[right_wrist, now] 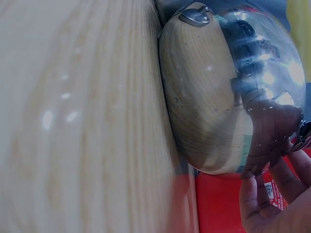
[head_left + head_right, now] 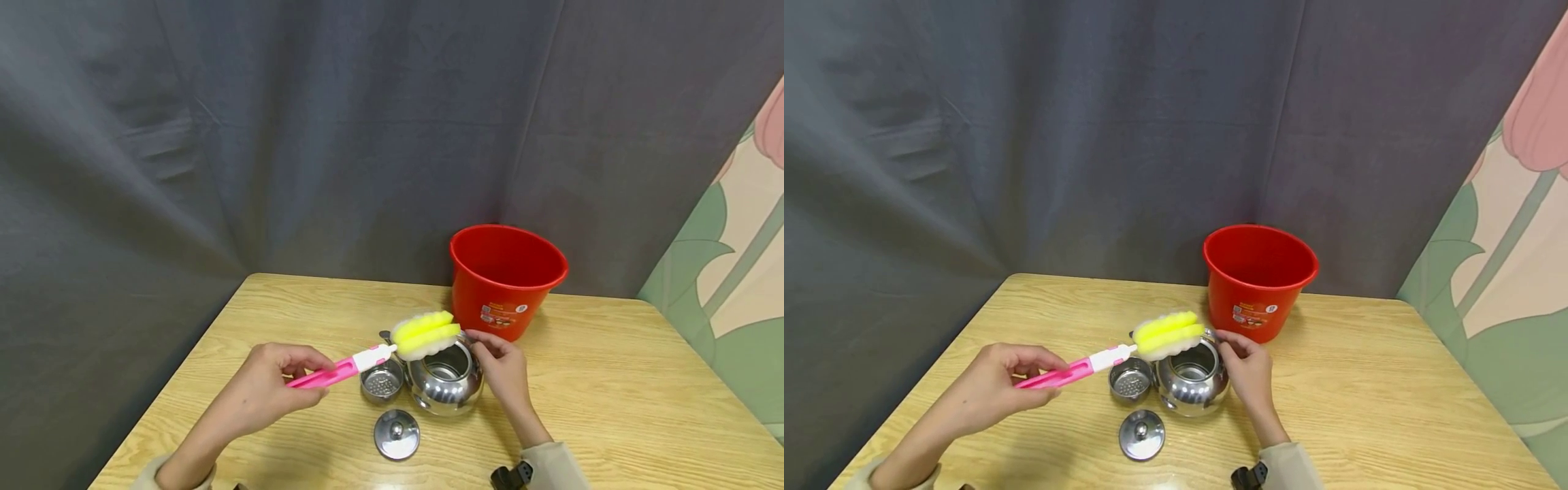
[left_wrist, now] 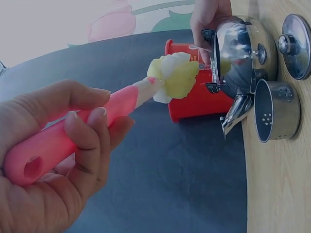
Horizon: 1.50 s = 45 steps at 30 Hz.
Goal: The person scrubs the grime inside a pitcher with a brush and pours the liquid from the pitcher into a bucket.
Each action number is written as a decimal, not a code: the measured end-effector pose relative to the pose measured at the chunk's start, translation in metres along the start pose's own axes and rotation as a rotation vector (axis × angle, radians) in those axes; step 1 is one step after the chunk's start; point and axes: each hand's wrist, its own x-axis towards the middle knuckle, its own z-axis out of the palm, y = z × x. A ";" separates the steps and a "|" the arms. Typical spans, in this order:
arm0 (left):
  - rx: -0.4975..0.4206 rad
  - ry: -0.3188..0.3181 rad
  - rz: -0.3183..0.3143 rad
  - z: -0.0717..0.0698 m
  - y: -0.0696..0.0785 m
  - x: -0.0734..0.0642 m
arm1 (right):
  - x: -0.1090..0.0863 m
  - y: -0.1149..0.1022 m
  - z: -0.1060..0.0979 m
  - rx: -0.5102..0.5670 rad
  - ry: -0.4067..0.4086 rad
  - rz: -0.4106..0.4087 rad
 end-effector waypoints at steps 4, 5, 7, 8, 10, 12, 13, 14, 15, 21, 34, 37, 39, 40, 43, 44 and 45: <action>0.028 -0.027 0.029 -0.002 0.004 0.003 | -0.001 -0.003 0.000 0.006 -0.006 0.009; 0.035 -0.035 0.039 -0.003 0.005 0.004 | -0.001 -0.003 -0.001 0.010 -0.006 0.014; 0.049 -0.051 0.044 -0.004 0.008 0.006 | -0.002 -0.004 -0.001 0.007 -0.005 0.018; 0.057 -0.057 0.049 -0.004 0.009 0.007 | -0.002 -0.004 -0.001 0.006 -0.004 0.017; 0.071 -0.071 0.053 -0.004 0.010 0.008 | -0.002 -0.004 -0.001 0.008 -0.004 0.013; 0.086 -0.084 0.053 -0.004 0.012 0.010 | -0.002 -0.005 -0.001 0.013 -0.005 0.008; 0.092 -0.090 0.054 -0.003 0.013 0.011 | -0.001 -0.005 -0.001 0.014 -0.007 0.006; 0.096 -0.097 0.058 -0.003 0.013 0.012 | -0.001 -0.005 -0.001 0.016 -0.009 0.005; 0.099 -0.103 0.065 -0.003 0.013 0.013 | -0.001 -0.006 -0.001 0.018 -0.008 0.005; 0.138 -0.121 0.107 -0.002 0.018 0.018 | -0.001 -0.005 -0.001 0.015 -0.012 0.007; 0.202 -0.172 0.128 0.000 0.034 0.030 | 0.001 -0.002 -0.001 0.015 -0.025 0.024; 0.217 -0.188 0.132 0.001 0.037 0.033 | 0.001 -0.002 -0.001 0.002 -0.024 0.027; 0.229 -0.203 0.136 0.001 0.040 0.034 | 0.001 -0.002 -0.001 -0.002 -0.021 0.029; 0.236 -0.213 0.136 0.001 0.041 0.035 | 0.002 -0.002 -0.001 -0.003 -0.021 0.030; 0.247 -0.239 0.119 0.000 0.046 0.039 | 0.002 -0.002 -0.001 -0.003 -0.020 0.028; 0.249 -0.246 0.113 0.000 0.047 0.040 | 0.002 -0.002 -0.001 -0.002 -0.021 0.026; 0.252 -0.252 0.109 0.000 0.048 0.041 | 0.002 -0.002 -0.001 -0.004 -0.022 0.024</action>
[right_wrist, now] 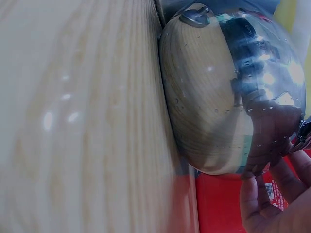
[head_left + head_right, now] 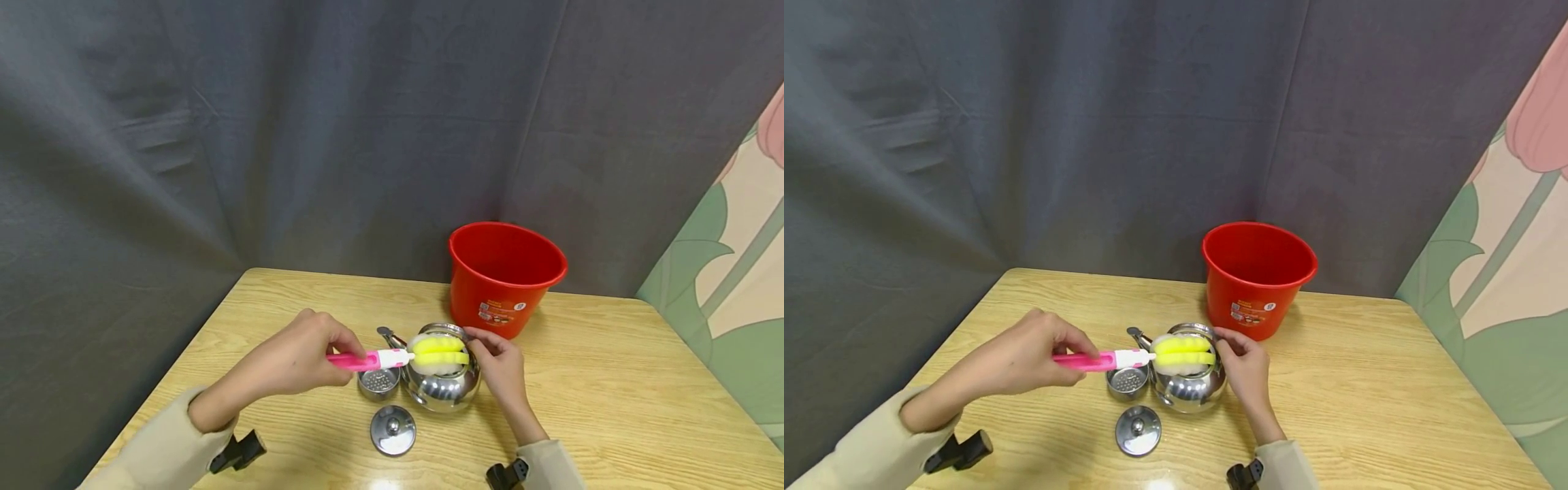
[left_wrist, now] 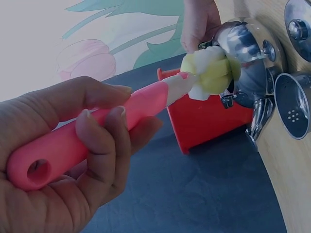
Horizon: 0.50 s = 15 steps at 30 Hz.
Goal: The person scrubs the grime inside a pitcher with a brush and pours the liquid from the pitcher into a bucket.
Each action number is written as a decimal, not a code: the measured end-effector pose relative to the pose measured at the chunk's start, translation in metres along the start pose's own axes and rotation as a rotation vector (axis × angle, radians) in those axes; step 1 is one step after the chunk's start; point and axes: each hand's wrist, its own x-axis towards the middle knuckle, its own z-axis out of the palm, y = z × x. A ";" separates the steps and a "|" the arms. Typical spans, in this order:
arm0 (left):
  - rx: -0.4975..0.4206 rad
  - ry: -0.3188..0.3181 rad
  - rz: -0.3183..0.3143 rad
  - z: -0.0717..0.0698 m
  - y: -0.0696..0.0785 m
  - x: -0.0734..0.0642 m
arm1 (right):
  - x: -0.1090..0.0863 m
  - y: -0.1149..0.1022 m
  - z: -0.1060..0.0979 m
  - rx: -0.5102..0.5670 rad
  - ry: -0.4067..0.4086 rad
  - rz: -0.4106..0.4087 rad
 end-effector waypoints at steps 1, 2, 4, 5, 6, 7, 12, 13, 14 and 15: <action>-0.003 -0.007 -0.007 -0.001 0.001 0.001 | 0.000 0.000 0.000 0.002 0.000 -0.002; -0.002 -0.012 -0.013 -0.002 0.001 0.003 | 0.000 0.000 0.000 0.003 0.001 -0.004; 0.001 -0.020 -0.017 -0.003 0.002 0.006 | 0.000 0.000 0.000 0.008 0.002 -0.006; 0.008 -0.021 -0.013 -0.003 0.003 0.007 | 0.000 0.000 0.000 0.009 0.003 -0.008; 0.013 -0.024 -0.012 -0.003 0.003 0.009 | 0.000 0.000 0.000 0.010 0.004 -0.008; 0.018 -0.026 -0.011 -0.004 0.004 0.010 | 0.000 0.001 0.000 0.012 0.006 -0.009; 0.032 -0.059 -0.013 -0.010 0.009 0.019 | 0.000 0.001 0.000 0.015 0.008 -0.018; 0.037 -0.066 -0.013 -0.011 0.010 0.021 | 0.000 0.001 0.000 0.019 0.008 -0.018; 0.045 -0.073 -0.014 -0.013 0.011 0.023 | 0.000 0.000 0.000 0.021 0.007 -0.018; 0.053 -0.078 -0.017 -0.015 0.012 0.025 | 0.000 0.000 0.000 0.023 0.006 -0.017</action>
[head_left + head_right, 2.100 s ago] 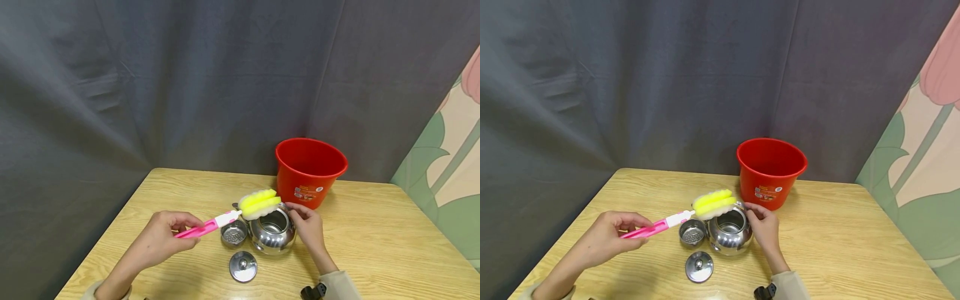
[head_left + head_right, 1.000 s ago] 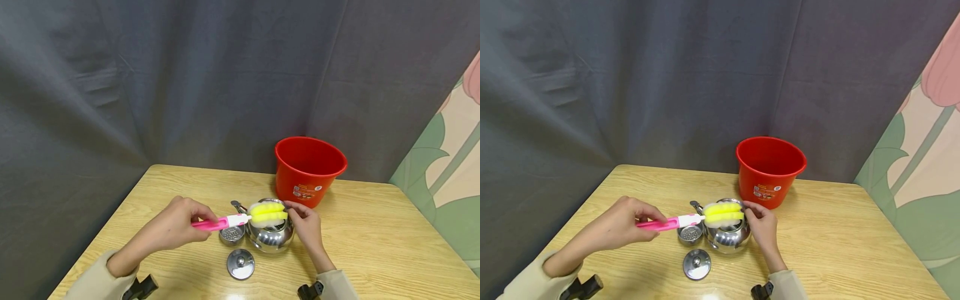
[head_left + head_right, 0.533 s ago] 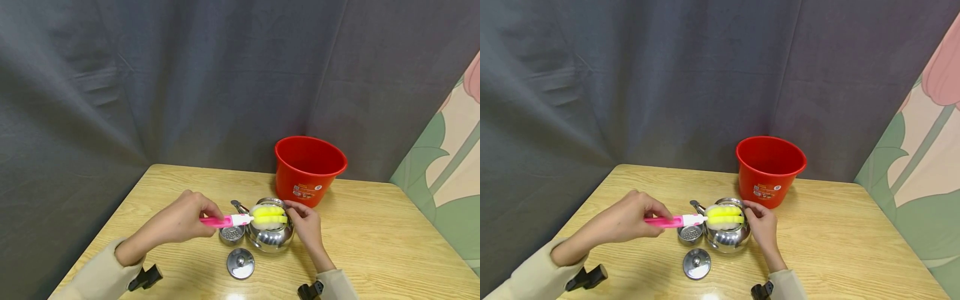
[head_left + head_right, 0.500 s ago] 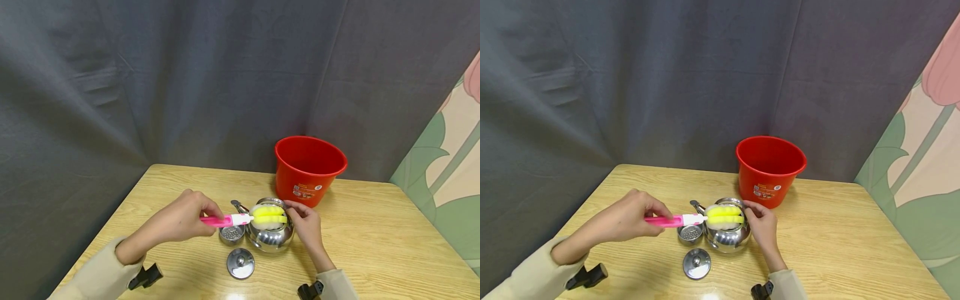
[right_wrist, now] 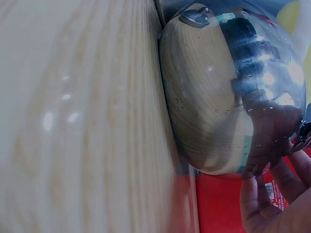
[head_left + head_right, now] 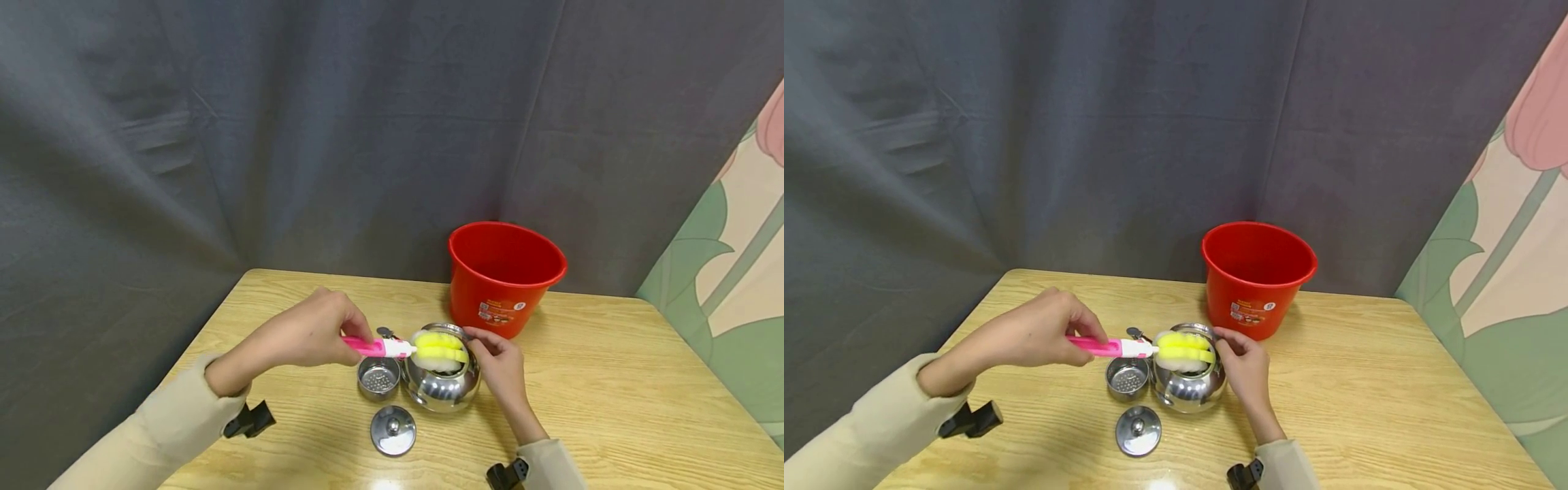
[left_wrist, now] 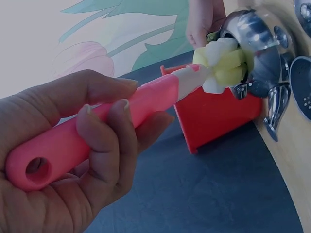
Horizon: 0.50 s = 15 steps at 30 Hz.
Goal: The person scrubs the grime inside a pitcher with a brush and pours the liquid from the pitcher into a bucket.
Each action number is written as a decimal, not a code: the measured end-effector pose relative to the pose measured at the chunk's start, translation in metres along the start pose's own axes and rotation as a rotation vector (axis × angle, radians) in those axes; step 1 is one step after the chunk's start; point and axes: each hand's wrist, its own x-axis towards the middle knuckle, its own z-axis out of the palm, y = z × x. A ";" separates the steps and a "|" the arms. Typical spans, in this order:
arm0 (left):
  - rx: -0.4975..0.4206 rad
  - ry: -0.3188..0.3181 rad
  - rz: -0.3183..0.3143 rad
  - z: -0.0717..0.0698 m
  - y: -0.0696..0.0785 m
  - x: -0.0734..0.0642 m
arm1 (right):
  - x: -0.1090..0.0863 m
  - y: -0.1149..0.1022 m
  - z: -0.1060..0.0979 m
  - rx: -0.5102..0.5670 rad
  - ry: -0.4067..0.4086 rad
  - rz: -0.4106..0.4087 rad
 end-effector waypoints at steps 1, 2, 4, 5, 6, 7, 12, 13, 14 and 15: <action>0.011 -0.003 0.001 -0.001 0.001 0.001 | 0.000 0.000 0.000 0.001 0.000 0.001; 0.023 -0.005 0.004 -0.002 0.002 0.003 | 0.000 0.000 0.000 0.001 0.000 0.001; 0.034 -0.010 0.007 -0.003 0.003 0.005 | -0.001 0.000 0.000 0.001 0.001 -0.002; 0.041 -0.012 0.009 -0.003 0.004 0.006 | -0.001 0.000 0.000 0.002 0.002 -0.005; 0.047 -0.014 0.012 -0.003 0.004 0.007 | -0.001 0.000 0.000 0.004 0.002 -0.008; 0.058 -0.016 0.018 -0.003 0.004 0.007 | 0.000 0.000 0.000 0.004 0.002 -0.010; 0.102 -0.044 0.044 -0.006 0.006 0.013 | 0.000 0.001 0.000 0.004 0.002 -0.014; 0.113 -0.051 0.051 -0.007 0.007 0.015 | 0.000 0.001 0.000 0.003 0.002 -0.013; 0.120 -0.059 0.055 -0.008 0.008 0.017 | 0.000 0.001 0.000 0.002 0.002 -0.012; 0.125 -0.068 0.059 -0.009 0.010 0.019 | 0.000 0.001 0.000 -0.001 0.001 -0.010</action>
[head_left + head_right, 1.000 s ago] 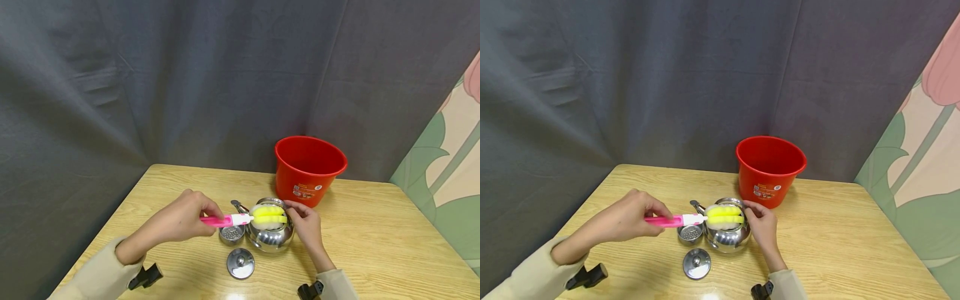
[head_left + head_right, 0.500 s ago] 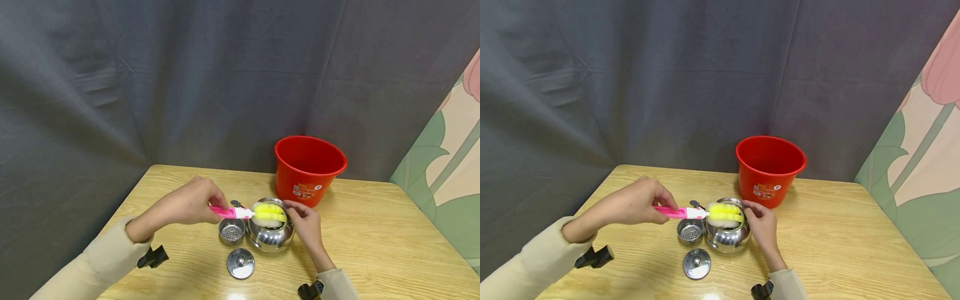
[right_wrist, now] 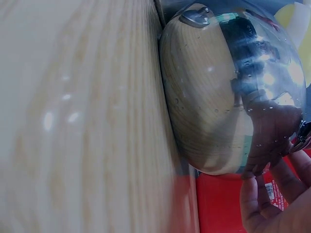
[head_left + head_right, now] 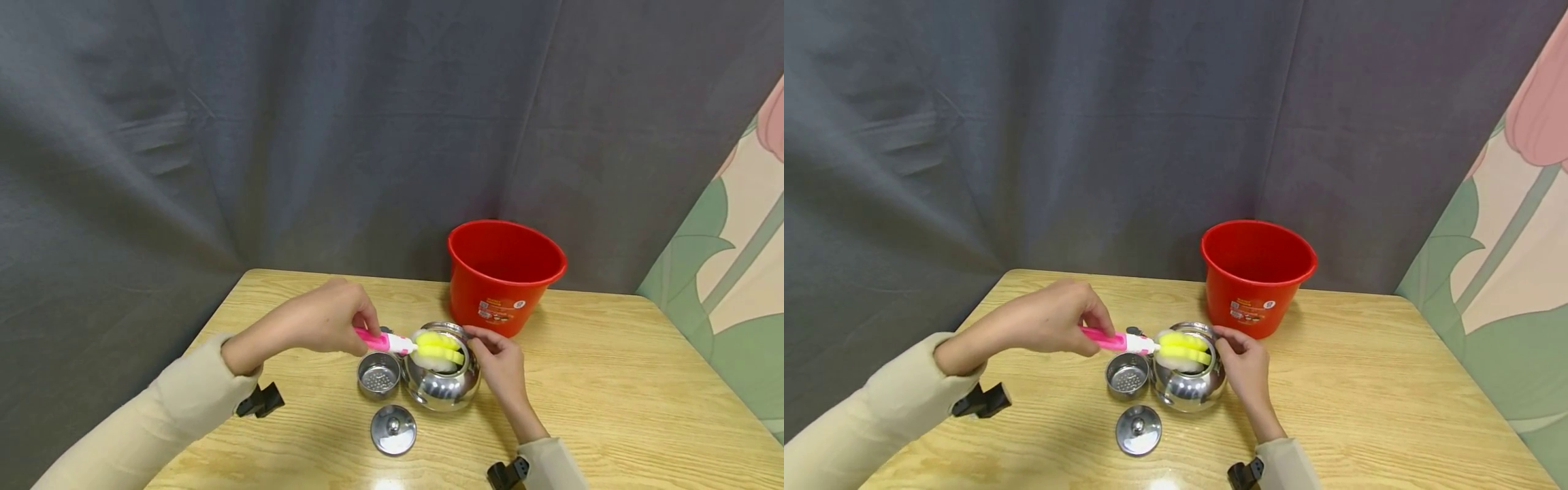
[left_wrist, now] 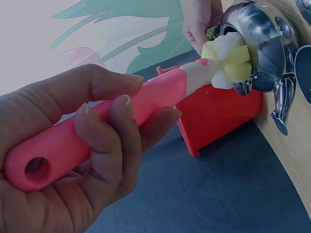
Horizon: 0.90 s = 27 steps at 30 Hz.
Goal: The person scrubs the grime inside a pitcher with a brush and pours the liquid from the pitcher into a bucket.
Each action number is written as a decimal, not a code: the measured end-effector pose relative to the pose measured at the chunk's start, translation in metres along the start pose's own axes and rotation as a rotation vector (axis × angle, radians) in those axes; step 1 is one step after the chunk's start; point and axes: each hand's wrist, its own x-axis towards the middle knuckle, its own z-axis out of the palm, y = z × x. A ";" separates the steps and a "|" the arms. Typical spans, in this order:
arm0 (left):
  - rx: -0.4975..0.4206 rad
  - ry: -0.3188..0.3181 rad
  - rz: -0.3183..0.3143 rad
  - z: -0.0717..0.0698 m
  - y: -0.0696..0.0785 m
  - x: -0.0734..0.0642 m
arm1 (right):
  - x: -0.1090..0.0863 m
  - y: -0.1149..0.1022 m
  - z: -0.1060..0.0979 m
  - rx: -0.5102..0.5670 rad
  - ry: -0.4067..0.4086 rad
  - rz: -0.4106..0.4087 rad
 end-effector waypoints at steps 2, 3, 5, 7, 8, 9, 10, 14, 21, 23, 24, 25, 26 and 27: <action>0.003 -0.026 0.005 -0.002 0.002 0.004 | 0.000 0.000 -0.001 -0.005 -0.002 0.003; 0.011 -0.038 0.011 -0.004 0.004 0.007 | 0.000 0.000 -0.001 -0.010 -0.003 0.003; 0.024 -0.062 0.011 -0.006 0.008 0.013 | 0.000 0.000 -0.003 -0.016 0.002 0.007; 0.034 -0.090 0.010 -0.008 0.012 0.021 | 0.000 -0.001 -0.003 -0.019 0.005 0.010; 0.039 -0.104 0.004 -0.009 0.014 0.025 | 0.000 0.000 -0.004 -0.020 0.007 0.011; 0.046 -0.116 -0.003 -0.010 0.016 0.029 | 0.000 -0.001 -0.004 -0.019 0.009 0.010; 0.049 -0.129 -0.010 -0.011 0.017 0.032 | 0.000 -0.001 -0.004 -0.016 0.011 0.011; 0.078 -0.168 -0.023 -0.013 0.021 0.046 | 0.000 0.000 -0.004 -0.007 0.011 0.007; 0.093 -0.186 -0.014 -0.014 0.018 0.058 | 0.000 0.002 -0.002 0.000 0.015 -0.011; 0.066 -0.191 -0.030 -0.014 0.014 0.060 | 0.000 0.002 -0.002 -0.006 0.012 -0.020; 0.048 -0.196 -0.039 -0.014 0.012 0.060 | 0.001 0.002 -0.002 -0.004 0.013 -0.019; 0.032 -0.198 -0.047 -0.015 0.010 0.060 | 0.001 0.002 -0.002 -0.004 0.012 -0.018; 0.012 -0.202 -0.053 -0.015 0.008 0.061 | 0.001 0.003 -0.002 -0.006 0.012 -0.017; -0.008 -0.204 -0.058 -0.015 0.005 0.061 | 0.001 0.003 -0.002 -0.005 0.012 -0.013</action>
